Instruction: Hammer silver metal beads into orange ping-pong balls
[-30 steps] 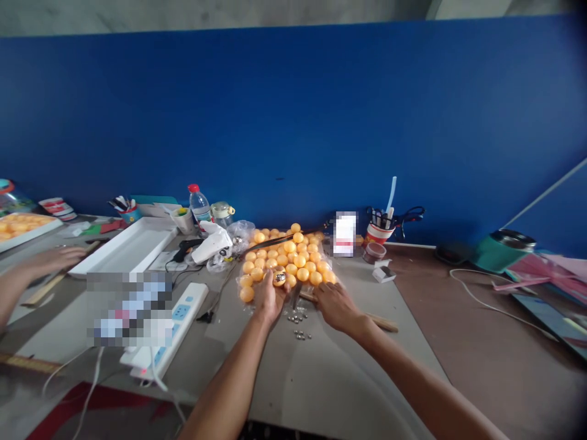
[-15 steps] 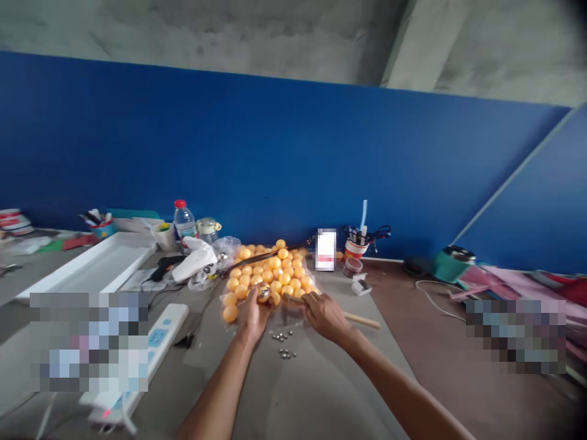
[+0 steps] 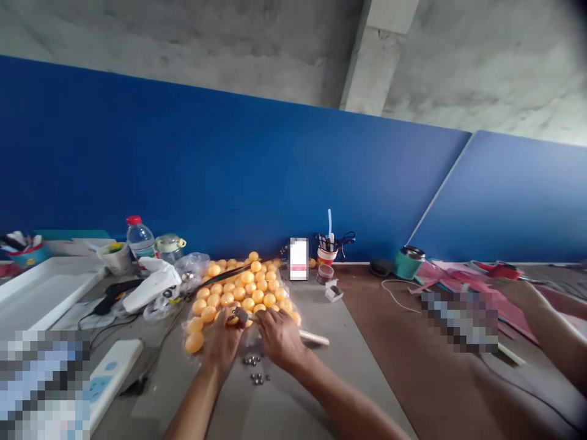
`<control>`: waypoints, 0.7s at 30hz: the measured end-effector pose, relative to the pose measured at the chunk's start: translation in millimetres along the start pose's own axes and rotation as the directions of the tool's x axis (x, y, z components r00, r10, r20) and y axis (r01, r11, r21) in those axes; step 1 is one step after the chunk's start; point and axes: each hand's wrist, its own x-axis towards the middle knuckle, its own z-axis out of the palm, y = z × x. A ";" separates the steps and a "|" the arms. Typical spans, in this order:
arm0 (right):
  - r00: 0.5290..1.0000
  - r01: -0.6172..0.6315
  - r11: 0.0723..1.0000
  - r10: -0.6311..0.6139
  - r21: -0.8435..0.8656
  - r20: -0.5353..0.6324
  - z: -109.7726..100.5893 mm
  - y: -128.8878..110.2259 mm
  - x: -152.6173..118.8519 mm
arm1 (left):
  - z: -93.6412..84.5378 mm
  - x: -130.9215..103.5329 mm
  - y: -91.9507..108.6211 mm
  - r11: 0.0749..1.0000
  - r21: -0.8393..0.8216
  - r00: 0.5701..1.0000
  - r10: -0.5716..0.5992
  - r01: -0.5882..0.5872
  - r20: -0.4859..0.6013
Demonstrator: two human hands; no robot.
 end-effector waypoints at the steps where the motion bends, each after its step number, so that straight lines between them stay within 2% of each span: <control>1: 1.000 0.006 1.000 -0.006 -0.029 -0.002 3.8 -0.3 0.2 | 0.1 0.6 0.3 1.000 -0.001 1.000 -0.021 0.021 0.002; 5: 1.000 0.010 0.994 -0.010 -0.107 0.002 10.0 5.2 -0.1 | 0.5 3.7 -1.2 0.998 0.023 0.998 -0.052 0.053 -0.024; 8: 0.999 0.016 0.994 -0.021 -0.107 -0.042 8.2 9.9 -2.2 | 2.4 4.6 -3.0 0.999 0.021 0.999 -0.034 0.035 -0.040; 13: 0.995 0.056 0.994 -0.064 -0.092 -0.079 8.4 9.2 -4.7 | 5.5 2.8 -4.8 0.992 0.061 0.989 -0.105 0.112 -0.101; 18: 0.987 0.079 0.995 -0.086 -0.056 -0.139 9.1 8.3 -3.6 | 2.3 2.4 -5.4 0.991 0.065 0.992 -0.111 0.115 -0.052; 21: 0.987 0.072 0.995 -0.081 -0.066 -0.141 10.8 8.6 -3.4 | -1.0 4.7 -6.9 0.991 0.052 0.990 -0.116 0.120 -0.076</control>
